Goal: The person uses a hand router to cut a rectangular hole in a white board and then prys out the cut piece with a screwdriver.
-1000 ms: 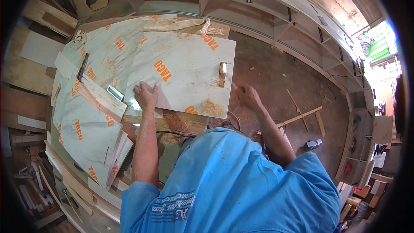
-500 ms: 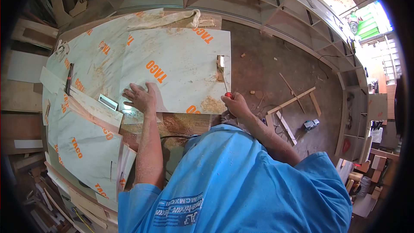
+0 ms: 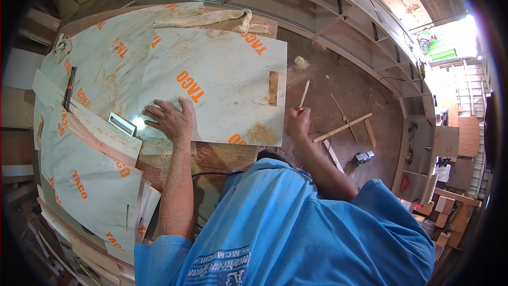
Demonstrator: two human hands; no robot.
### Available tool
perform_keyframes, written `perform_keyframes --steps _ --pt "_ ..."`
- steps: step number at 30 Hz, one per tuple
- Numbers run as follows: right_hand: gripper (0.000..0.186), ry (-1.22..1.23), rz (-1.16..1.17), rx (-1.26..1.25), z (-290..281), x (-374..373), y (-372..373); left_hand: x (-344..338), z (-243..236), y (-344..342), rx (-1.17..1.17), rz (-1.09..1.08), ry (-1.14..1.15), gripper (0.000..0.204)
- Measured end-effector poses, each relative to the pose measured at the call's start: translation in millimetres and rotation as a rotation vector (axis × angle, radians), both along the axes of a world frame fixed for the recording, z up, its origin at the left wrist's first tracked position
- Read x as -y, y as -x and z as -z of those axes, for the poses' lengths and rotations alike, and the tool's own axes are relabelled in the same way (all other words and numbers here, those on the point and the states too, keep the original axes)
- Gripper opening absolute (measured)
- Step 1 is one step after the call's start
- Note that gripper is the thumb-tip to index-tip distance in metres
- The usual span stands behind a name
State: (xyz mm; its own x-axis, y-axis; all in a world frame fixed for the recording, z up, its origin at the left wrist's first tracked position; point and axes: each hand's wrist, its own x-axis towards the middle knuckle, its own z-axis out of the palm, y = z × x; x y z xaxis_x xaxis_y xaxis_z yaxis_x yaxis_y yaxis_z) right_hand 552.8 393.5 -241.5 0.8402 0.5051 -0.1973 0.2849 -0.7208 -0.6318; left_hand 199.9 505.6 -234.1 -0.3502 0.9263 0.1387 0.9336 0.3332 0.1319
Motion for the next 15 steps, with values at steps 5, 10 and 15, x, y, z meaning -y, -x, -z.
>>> perform_keyframes --steps 5,10,15 --pt "0.035 -0.061 -0.177 -0.188 -33 -24 -27 1 -5 6 0.015 -0.031 0.032 0.091" --pt "0.036 0.140 -0.427 -0.429 -94 -16 -10 -3 3 7 -0.051 -0.032 -0.079 0.088" --pt "0.033 0.221 -0.779 -0.127 -108 42 -21 -3 13 6 -0.031 -0.029 -0.062 0.087"
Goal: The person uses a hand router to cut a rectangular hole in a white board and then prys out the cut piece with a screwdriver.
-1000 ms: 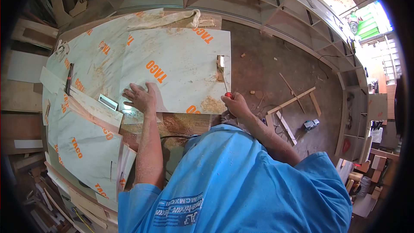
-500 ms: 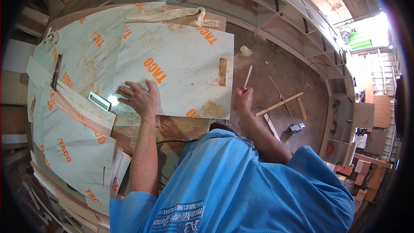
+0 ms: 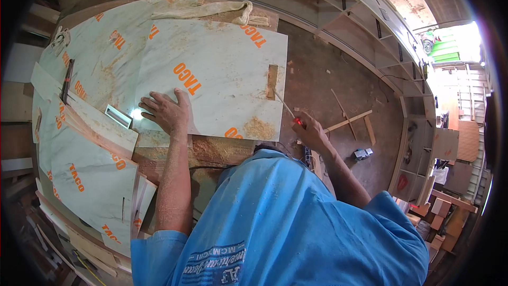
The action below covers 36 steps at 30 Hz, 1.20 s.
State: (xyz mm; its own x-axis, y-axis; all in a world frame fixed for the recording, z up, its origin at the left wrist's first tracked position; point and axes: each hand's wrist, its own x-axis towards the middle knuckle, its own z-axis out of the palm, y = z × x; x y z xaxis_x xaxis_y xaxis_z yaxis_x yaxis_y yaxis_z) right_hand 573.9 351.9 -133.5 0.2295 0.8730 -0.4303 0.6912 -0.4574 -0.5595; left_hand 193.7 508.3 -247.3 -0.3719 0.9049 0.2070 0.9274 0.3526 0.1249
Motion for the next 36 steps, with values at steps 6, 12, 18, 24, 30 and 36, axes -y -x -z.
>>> perform_keyframes --steps 6,12,18,24,30,36 --pt "0.031 0.227 -0.100 -0.012 -57 -18 13 0 1 8 -0.026 0.000 -0.002 0.086" --pt "0.026 0.224 -0.277 0.153 -43 -52 -1 0 1 1 -0.027 0.003 0.027 0.087" --pt "0.025 0.155 -0.190 0.279 -36 -26 35 0 -2 4 -0.072 0.004 0.055 0.089" --pt "0.029 0.052 -0.079 0.244 -32 -8 49 4 -13 1 -0.005 -0.010 0.114 0.091" --pt "0.027 -0.257 0.000 0.297 14 38 68 8 -6 1 -0.030 -0.033 0.049 0.091" --pt "0.030 -0.216 0.026 0.208 7 38 52 11 -8 5 -0.026 -0.034 0.035 0.090"
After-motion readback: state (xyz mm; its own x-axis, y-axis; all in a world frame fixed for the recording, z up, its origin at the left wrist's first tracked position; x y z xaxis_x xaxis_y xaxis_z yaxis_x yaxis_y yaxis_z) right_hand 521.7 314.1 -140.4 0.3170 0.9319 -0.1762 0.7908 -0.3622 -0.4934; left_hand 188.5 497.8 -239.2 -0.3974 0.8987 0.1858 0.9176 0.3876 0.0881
